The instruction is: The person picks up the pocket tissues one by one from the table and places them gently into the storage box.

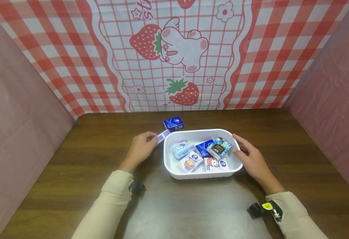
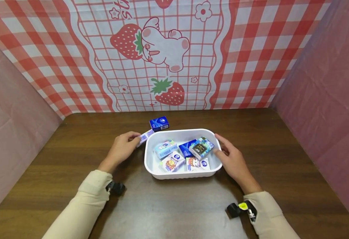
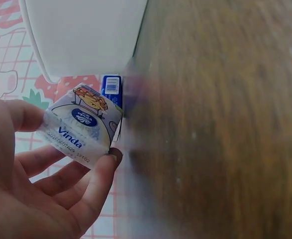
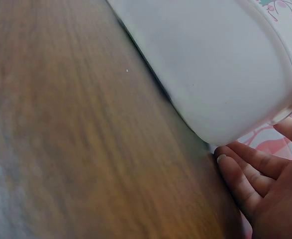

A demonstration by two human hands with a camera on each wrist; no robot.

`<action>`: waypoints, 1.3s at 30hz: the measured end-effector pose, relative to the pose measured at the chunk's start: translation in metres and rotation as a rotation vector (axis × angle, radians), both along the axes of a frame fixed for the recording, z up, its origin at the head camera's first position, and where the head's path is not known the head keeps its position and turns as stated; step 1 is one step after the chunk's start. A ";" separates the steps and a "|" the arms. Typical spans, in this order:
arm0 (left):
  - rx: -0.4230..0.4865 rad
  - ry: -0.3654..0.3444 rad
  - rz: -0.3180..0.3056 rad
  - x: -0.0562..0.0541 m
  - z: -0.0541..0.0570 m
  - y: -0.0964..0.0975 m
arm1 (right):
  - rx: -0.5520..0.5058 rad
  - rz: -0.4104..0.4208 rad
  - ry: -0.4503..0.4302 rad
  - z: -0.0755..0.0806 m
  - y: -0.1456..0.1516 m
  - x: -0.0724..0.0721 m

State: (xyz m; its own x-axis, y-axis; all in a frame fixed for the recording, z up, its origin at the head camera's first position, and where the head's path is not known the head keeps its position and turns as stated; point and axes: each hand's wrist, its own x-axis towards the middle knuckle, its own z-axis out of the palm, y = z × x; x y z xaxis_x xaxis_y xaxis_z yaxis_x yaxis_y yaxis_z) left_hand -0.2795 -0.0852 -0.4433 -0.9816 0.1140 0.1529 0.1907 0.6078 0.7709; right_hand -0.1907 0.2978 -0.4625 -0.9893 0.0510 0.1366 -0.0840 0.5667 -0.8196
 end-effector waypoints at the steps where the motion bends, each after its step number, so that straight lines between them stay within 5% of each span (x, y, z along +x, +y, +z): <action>1: 0.004 0.001 0.004 0.000 0.000 0.000 | 0.000 -0.001 0.001 0.000 0.000 0.000; 26: 0.175 -0.147 0.030 0.002 0.004 -0.002 | -0.005 -0.006 0.007 0.000 0.000 0.002; 39: 0.409 -0.192 0.010 0.002 0.003 -0.003 | -0.008 -0.002 0.010 0.000 -0.001 0.002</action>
State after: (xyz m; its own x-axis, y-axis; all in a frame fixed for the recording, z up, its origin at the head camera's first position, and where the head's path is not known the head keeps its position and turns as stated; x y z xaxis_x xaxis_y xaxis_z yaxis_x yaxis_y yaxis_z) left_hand -0.2775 -0.0883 -0.4407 -0.9974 0.0727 -0.0016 0.0164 0.2468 0.9689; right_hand -0.1891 0.2971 -0.4630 -0.9877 0.0540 0.1466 -0.0915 0.5604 -0.8231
